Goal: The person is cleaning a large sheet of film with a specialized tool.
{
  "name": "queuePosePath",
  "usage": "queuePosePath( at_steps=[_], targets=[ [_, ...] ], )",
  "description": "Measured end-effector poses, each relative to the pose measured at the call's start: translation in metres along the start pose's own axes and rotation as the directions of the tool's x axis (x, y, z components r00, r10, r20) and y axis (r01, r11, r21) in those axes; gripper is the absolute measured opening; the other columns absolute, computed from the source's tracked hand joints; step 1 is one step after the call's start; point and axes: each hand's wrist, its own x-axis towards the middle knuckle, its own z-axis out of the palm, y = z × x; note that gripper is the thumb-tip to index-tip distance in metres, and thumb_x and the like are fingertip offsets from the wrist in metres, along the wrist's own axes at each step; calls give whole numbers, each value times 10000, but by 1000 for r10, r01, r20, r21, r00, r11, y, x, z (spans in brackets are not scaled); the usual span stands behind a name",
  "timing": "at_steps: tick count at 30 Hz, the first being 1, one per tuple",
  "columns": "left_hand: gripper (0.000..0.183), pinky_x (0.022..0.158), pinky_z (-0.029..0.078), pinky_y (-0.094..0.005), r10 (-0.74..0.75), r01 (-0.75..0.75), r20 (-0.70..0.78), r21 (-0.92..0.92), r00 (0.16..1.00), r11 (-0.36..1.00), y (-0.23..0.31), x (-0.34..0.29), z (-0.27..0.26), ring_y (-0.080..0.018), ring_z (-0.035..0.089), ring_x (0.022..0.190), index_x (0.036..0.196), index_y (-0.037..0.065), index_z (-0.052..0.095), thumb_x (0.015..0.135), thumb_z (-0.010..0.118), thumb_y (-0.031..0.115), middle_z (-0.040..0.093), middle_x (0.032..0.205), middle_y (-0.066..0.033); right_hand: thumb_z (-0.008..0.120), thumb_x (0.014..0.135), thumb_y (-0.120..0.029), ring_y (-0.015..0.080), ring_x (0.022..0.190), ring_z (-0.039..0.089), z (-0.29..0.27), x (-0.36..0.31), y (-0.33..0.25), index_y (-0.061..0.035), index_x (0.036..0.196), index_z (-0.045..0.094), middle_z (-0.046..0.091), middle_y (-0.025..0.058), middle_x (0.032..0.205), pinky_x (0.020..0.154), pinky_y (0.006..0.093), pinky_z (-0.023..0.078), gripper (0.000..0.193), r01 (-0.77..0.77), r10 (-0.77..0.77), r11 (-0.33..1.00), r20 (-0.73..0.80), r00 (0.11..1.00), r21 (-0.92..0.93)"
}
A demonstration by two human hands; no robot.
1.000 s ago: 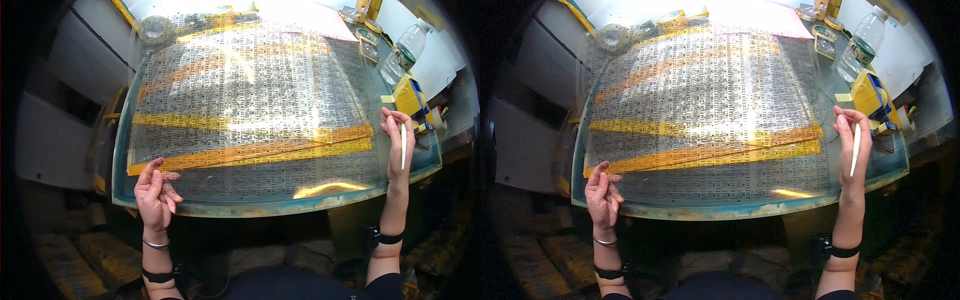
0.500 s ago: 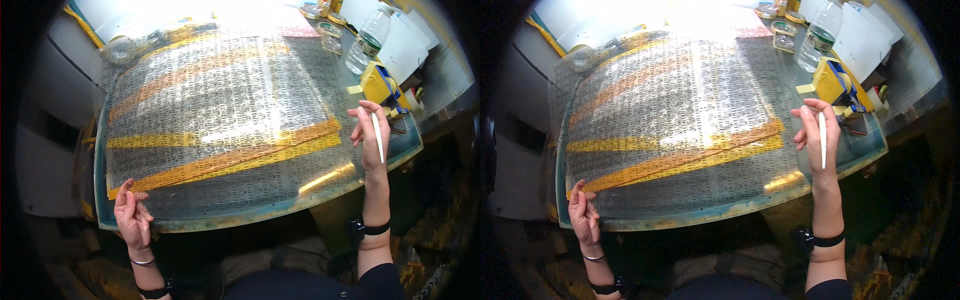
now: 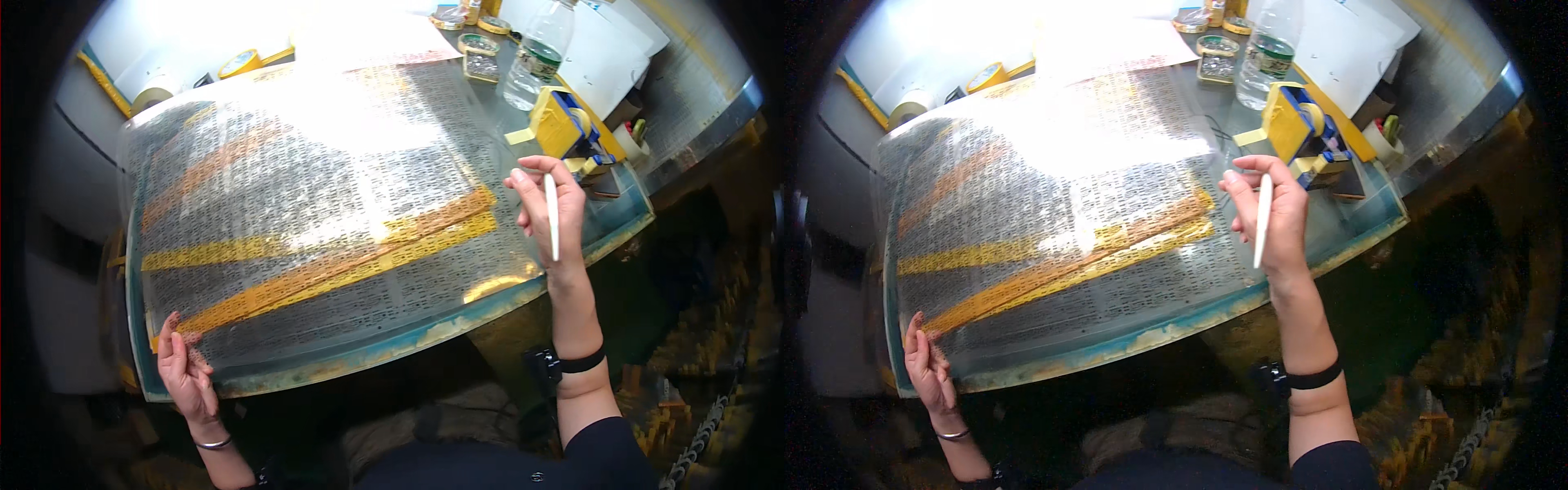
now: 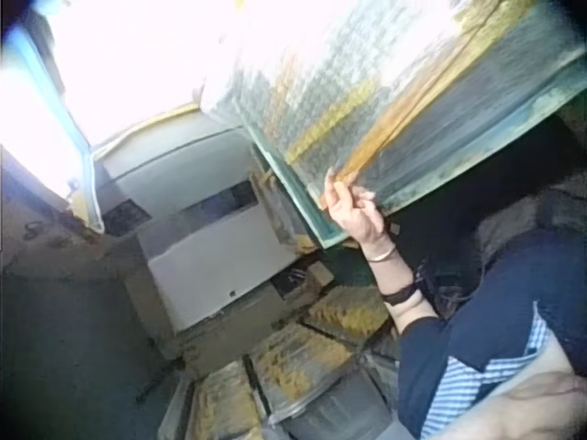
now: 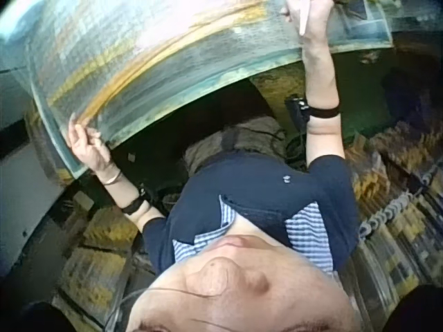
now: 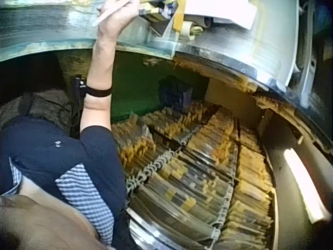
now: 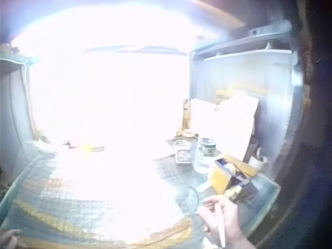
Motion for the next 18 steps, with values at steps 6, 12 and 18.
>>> queuePosePath(
  at_steps=[6, 12, 18],
  targets=[
    [359, 391, 379, -132, 66, -65, -16, 38, 998, 997, -7, 5, -7, 0, 486, 457, 1382, -20, 478, 1057, 451, 129, 677, 916, -80, 687, 916, -93, 37, 460, 522, 0, -1, -2, 10, 1081, 600, 685, 101, 842, 374, 176, 386, 213, 20, -25, 995, 44, 999, 101],
    [359, 405, 385, -134, 89, -89, 8, 43, 996, 995, -12, 9, -15, 9, 470, 489, 1382, -14, 492, 1054, 466, 128, 679, 934, -62, 673, 926, -87, 44, 467, 537, -2, -2, -2, 12, 1070, 603, 692, 103, 854, 375, 178, 399, 188, 39, -46, 989, 46, 998, 141],
    [356, 386, 359, -126, 83, -82, -14, 49, 996, 995, -11, 11, -14, 14, 460, 477, 1382, -14, 492, 1054, 461, 120, 681, 937, -61, 670, 930, -105, 51, 473, 547, -1, -3, -3, 23, 1068, 603, 695, 108, 864, 380, 180, 411, 200, 36, -45, 988, 60, 997, 151]
  ],
)
